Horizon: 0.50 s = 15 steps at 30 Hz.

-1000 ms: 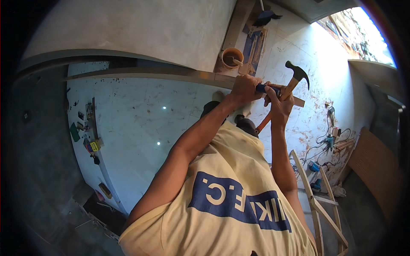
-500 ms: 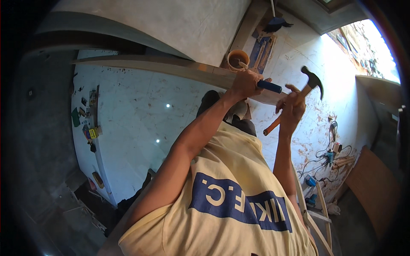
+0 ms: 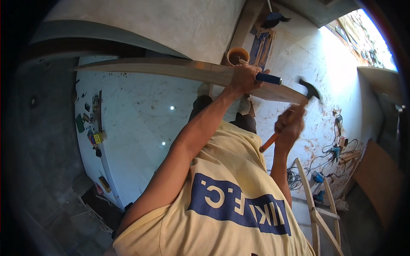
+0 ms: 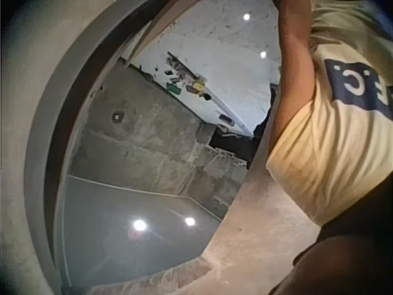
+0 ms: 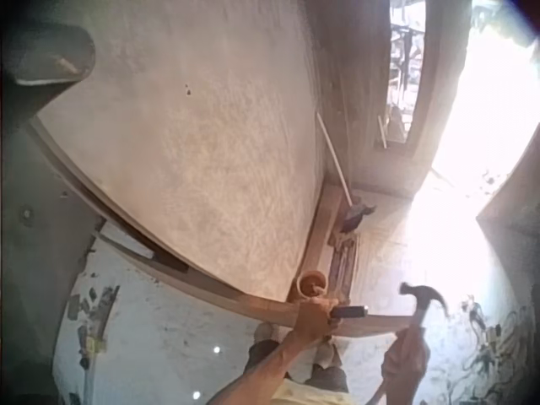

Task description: The person uses a chisel and a hammer to remove small pieces of wood from a large wooden board.

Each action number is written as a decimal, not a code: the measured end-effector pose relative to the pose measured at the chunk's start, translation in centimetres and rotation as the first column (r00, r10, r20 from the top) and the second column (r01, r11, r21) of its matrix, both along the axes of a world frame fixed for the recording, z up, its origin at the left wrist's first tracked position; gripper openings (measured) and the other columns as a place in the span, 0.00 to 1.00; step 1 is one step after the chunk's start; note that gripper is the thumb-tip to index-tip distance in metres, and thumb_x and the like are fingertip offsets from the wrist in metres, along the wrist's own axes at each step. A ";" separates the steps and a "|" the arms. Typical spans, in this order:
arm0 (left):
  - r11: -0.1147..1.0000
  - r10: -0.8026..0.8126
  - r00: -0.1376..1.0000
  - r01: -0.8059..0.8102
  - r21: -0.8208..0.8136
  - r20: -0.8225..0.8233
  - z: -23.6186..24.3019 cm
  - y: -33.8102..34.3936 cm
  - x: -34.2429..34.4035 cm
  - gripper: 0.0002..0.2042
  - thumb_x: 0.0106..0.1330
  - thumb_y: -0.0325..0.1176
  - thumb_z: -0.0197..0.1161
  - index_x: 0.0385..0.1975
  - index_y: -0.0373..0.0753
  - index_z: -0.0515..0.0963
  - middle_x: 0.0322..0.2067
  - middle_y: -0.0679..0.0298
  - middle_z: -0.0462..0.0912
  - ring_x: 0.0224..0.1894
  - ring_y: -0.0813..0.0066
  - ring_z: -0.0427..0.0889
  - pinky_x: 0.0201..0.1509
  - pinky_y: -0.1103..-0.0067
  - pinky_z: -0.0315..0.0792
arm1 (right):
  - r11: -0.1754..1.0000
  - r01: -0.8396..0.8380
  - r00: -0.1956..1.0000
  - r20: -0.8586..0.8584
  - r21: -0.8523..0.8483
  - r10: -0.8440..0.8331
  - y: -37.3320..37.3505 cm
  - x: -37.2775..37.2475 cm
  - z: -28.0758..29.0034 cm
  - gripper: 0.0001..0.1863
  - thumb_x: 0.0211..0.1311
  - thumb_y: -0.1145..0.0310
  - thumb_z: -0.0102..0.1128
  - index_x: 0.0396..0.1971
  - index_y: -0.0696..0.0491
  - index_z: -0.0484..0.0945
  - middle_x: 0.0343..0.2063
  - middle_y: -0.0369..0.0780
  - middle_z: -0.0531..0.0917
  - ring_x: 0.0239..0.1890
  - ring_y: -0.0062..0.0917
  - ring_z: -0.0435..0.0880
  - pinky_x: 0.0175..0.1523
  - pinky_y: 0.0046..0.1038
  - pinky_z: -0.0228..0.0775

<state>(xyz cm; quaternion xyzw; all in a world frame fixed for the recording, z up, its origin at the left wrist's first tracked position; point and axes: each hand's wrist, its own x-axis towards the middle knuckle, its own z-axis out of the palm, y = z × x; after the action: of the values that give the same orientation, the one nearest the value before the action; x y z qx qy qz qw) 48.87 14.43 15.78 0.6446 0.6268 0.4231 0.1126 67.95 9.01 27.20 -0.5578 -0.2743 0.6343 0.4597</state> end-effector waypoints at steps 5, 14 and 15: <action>1.000 0.006 1.000 -0.006 -0.013 -0.013 -0.3 -0.3 -0.2 0.21 0.64 0.48 0.62 0.13 0.42 0.73 0.13 0.57 0.75 0.17 0.57 0.79 0.21 0.65 0.71 | 0.994 0.107 0.993 -0.054 0.038 -0.105 -0.2 -0.3 2.8 0.22 0.77 0.46 0.40 0.34 0.49 0.71 0.15 0.26 0.59 0.11 0.08 0.51 0.13 0.16 0.39; 0.998 0.055 0.996 -0.054 0.016 -0.071 -0.7 -0.2 0.1 0.24 0.68 0.50 0.58 0.12 0.43 0.72 0.11 0.57 0.73 0.15 0.57 0.78 0.21 0.65 0.71 | 0.978 0.206 0.976 -0.071 -0.021 -0.207 -0.5 0.2 1.9 0.20 0.76 0.48 0.43 0.28 0.46 0.67 0.15 0.25 0.59 0.11 0.09 0.54 0.13 0.16 0.41; 0.998 0.056 0.996 -0.056 0.005 -0.066 -0.6 -0.4 0.0 0.24 0.68 0.50 0.58 0.12 0.43 0.72 0.11 0.58 0.73 0.15 0.57 0.78 0.21 0.65 0.71 | 0.961 0.272 0.957 -0.124 0.054 -0.264 0.0 0.6 2.5 0.19 0.76 0.49 0.44 0.29 0.47 0.67 0.15 0.25 0.59 0.11 0.10 0.54 0.13 0.16 0.41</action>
<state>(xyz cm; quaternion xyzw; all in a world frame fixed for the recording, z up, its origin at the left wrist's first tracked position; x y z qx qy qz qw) 48.83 14.04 15.16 0.6404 0.6473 0.4058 0.0788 68.55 9.03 29.72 -0.5356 -0.1915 0.5872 0.5759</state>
